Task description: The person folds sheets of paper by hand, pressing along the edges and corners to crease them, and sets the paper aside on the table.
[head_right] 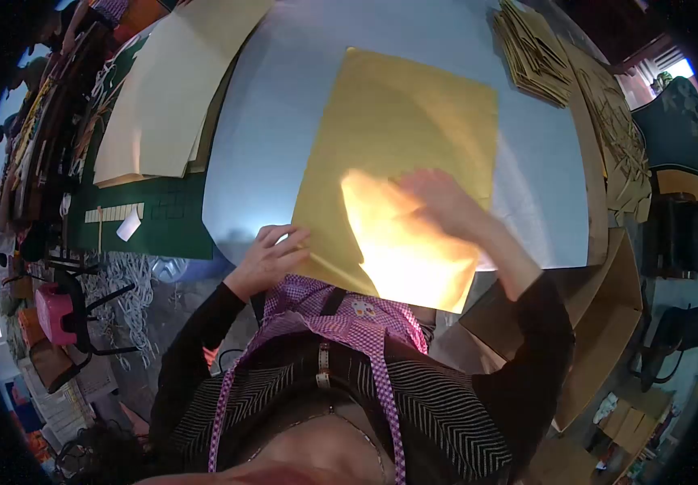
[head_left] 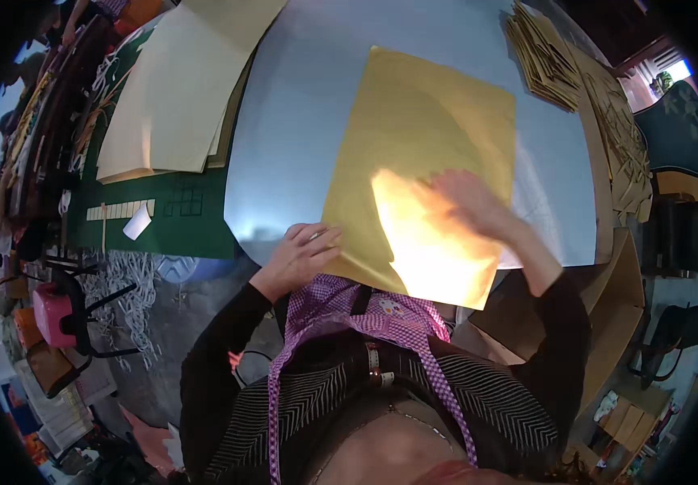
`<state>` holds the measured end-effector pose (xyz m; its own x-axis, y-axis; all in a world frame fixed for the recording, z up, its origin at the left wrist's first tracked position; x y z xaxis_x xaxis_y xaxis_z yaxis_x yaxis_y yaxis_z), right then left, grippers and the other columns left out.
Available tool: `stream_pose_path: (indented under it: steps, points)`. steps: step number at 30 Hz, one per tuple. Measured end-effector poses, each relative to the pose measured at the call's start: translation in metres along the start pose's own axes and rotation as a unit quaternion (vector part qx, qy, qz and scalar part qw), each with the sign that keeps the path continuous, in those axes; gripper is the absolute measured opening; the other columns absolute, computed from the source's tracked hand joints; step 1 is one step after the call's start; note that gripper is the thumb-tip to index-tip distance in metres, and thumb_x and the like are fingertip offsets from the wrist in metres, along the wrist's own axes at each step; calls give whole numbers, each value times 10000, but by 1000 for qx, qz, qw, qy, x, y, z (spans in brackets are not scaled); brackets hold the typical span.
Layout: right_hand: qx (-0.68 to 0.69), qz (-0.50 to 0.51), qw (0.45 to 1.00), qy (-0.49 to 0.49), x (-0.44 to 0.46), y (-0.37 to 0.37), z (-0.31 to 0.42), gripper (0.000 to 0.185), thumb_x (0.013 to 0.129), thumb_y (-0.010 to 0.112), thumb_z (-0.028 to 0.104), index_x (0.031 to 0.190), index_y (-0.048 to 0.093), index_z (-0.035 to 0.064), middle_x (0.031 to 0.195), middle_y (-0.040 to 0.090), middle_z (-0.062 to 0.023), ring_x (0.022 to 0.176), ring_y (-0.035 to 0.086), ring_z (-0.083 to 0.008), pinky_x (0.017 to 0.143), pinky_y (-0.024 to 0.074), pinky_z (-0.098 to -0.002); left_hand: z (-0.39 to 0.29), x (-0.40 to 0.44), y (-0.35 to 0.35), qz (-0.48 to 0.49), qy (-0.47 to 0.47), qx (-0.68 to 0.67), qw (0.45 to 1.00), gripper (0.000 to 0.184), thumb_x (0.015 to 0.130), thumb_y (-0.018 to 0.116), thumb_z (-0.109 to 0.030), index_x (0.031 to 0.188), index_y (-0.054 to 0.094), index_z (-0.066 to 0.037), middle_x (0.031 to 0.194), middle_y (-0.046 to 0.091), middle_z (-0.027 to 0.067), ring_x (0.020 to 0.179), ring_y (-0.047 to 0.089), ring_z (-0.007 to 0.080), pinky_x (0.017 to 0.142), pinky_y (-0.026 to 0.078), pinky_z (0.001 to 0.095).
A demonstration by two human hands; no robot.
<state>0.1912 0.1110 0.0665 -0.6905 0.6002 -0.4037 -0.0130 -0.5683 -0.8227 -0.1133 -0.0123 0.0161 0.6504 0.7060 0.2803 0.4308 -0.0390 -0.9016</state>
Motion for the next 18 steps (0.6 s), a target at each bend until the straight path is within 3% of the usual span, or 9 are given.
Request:
stream_pose_path:
  steps: [1,3,4,6,10,14,18]
  points:
    - [37,-81,988,-128,6,20,15,574,886,566,295,1391,408,73,1433,412,-142,1367,325,-289,1122,244,-484,0,0,-1,0,1,1,1000,286,700,604,-76,980,657,-98,1278,559,75,1143,511,260,934,401,415]
    - [-61,6,972,-226,46,55,44,574,923,498,350,1420,374,92,1480,355,-103,1384,293,-270,1135,212,-485,1,2,-4,10,-14,-12,1000,298,717,601,-91,1009,649,-122,1258,563,62,1159,506,243,910,410,401]
    - [-61,4,972,-225,70,63,42,574,923,498,350,1420,374,92,1480,355,-103,1384,293,-270,1135,212,-485,2,-1,1,1,-14,-2,1000,319,714,597,-99,1027,647,-131,1267,557,54,1146,511,235,904,407,394]
    - [-193,-59,930,-307,119,60,31,582,943,451,409,1433,356,110,1506,313,-71,1409,246,-271,1154,175,-472,2,2,-3,23,-20,1,1000,326,712,598,-104,1033,645,-136,1277,551,50,1141,512,232,906,405,391]
    - [-144,-136,970,-144,202,-11,-19,623,943,412,479,1453,326,132,1531,273,-52,1422,210,-264,1172,154,-442,7,-1,1,53,-37,-19,998,357,700,619,-143,1056,644,-157,1313,533,33,1150,503,220,925,393,392]
    - [-122,-215,969,-28,261,-75,-96,562,962,388,368,1464,311,128,1541,259,-50,1428,202,-260,1168,155,-446,11,2,-4,52,-45,-51,996,414,710,620,-173,1123,627,-167,1357,507,23,1170,495,213,946,384,384]
    - [-105,-279,953,48,296,-107,-154,555,959,404,381,1449,341,127,1529,288,-51,1424,216,-255,1154,177,-445,9,5,-5,72,-50,-39,995,435,701,624,-176,1136,625,-163,1377,494,26,1159,504,214,953,389,375]
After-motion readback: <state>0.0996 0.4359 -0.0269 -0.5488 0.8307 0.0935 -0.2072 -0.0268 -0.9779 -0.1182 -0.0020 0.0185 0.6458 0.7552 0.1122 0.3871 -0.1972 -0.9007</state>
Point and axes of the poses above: each hand's wrist, its own x-axis towards the middle knuckle, its own y-axis out of the palm, z = x × y, the point moved 3 cm from there along x, towards the middle knuckle
